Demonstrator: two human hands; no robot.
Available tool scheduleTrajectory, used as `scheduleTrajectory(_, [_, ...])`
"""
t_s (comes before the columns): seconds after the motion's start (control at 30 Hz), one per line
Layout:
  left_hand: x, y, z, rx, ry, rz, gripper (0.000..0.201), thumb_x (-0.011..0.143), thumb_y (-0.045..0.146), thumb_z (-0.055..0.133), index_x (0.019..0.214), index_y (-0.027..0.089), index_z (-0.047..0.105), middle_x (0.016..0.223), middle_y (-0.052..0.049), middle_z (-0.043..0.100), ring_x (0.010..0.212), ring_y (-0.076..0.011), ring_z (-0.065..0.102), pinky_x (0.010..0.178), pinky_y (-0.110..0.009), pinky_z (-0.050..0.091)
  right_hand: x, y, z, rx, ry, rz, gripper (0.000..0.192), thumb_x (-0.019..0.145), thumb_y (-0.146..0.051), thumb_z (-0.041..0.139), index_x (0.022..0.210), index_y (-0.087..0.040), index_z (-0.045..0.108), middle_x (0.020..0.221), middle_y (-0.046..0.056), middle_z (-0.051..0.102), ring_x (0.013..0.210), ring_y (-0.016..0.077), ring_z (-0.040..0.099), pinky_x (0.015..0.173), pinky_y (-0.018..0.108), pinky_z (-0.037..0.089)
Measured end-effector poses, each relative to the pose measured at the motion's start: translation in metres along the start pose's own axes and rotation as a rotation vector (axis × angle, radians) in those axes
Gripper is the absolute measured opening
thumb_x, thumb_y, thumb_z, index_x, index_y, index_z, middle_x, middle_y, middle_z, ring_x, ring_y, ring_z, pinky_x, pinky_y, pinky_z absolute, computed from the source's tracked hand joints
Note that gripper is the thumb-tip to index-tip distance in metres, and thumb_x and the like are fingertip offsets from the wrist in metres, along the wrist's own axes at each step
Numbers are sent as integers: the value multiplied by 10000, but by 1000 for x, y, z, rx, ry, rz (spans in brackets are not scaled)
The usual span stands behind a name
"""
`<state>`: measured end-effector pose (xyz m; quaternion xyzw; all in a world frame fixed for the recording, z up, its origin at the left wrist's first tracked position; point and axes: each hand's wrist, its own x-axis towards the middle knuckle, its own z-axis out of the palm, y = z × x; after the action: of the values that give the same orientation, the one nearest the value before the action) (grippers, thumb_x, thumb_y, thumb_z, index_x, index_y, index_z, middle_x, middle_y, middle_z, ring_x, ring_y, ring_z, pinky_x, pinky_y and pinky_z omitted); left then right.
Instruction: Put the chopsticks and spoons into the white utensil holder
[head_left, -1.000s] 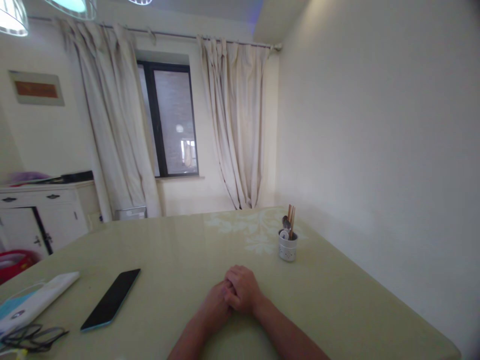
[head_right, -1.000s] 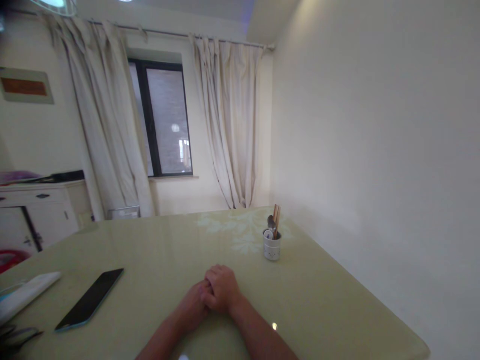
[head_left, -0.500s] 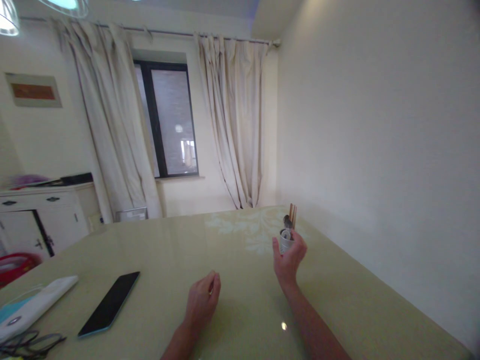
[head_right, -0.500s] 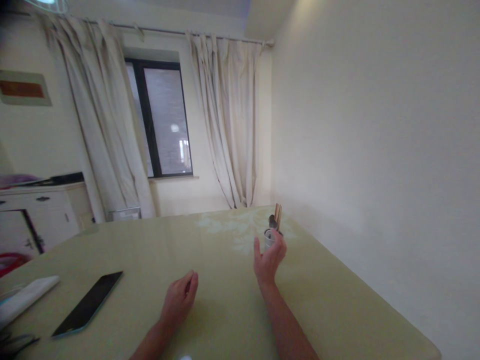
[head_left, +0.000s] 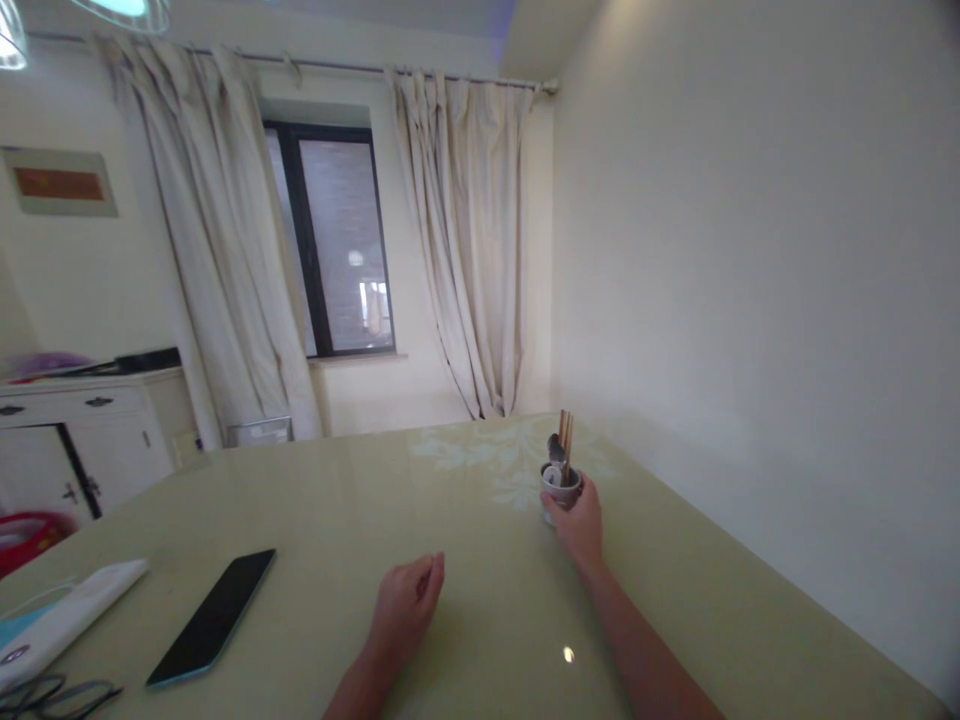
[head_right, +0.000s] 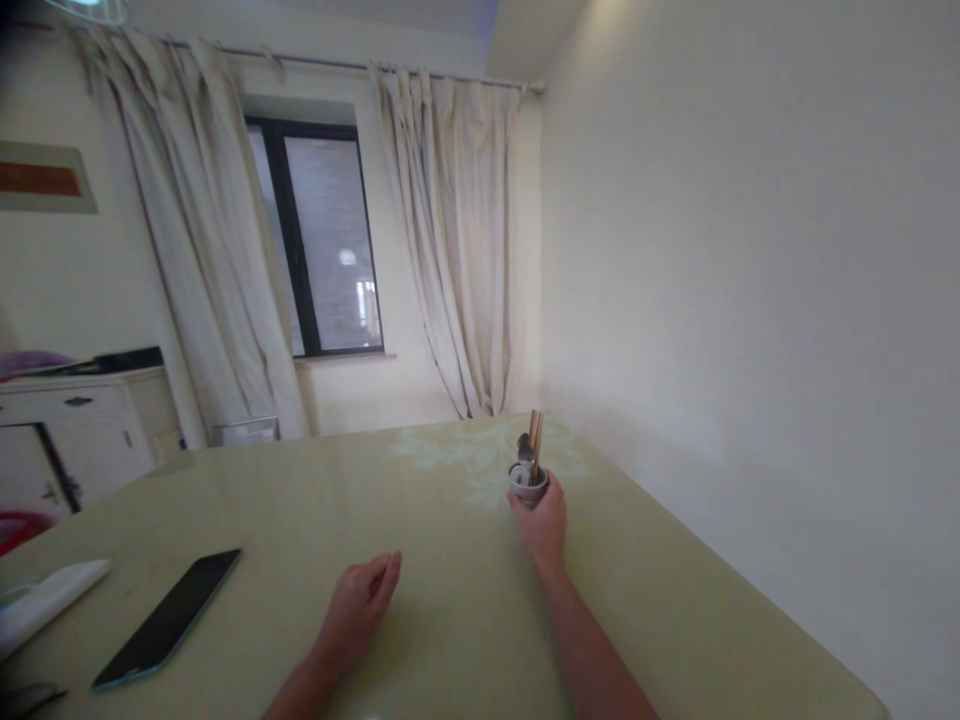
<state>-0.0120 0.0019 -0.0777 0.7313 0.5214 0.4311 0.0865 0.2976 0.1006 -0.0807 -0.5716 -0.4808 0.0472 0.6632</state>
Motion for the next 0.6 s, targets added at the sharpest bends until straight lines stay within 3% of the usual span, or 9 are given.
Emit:
scheduleTrajectory(0.13, [4, 7, -4, -113, 72, -103, 537, 988, 657, 429, 652, 239, 454, 564, 57, 443, 544, -137, 432, 581, -266, 313, -23, -19, 10, 85, -213, -92, 789, 699, -522, 832, 1349, -169, 559, 1294, 211, 692, 1176, 381, 675, 1023, 593, 526])
scheduleTrajectory(0.23, [6, 18, -10, -221, 59, -159, 533, 983, 694, 442, 742, 232, 556, 669, 20, 570, 636, -175, 536, 629, -279, 405, -45, -44, 14, 171, -485, -139, 845, 714, -432, 874, 1435, -197, 502, 1392, 188, 647, 1257, 363, 645, 1059, 584, 514])
scheduleTrajectory(0.33, [8, 27, -17, -368, 75, -240, 557, 958, 731, 469, 963, 216, 680, 876, -51, 711, 799, -228, 644, 732, -330, 511, -64, -72, 11, 261, -725, -159, 904, 688, -423, 928, 1453, -209, 496, 1396, 176, 643, 1252, 364, 646, 1022, 545, 549])
scheduleTrajectory(0.47, [10, 33, -24, -572, 141, -307, 661, 936, 765, 485, 1205, 202, 705, 1105, -115, 769, 942, -260, 697, 826, -386, 567, -81, -105, 4, 382, -922, -258, 967, 646, -479, 970, 1457, -212, 517, 1402, 167, 637, 1265, 379, 632, 1086, 551, 506])
scheduleTrajectory(0.6, [11, 39, -30, -764, 157, -398, 683, 906, 772, 557, 1258, 207, 712, 1240, -117, 772, 1113, -272, 713, 989, -396, 565, -92, -123, -3, 409, -1060, -364, 1004, 626, -524, 985, 1476, -251, 528, 1395, 133, 650, 1260, 378, 635, 1093, 523, 501])
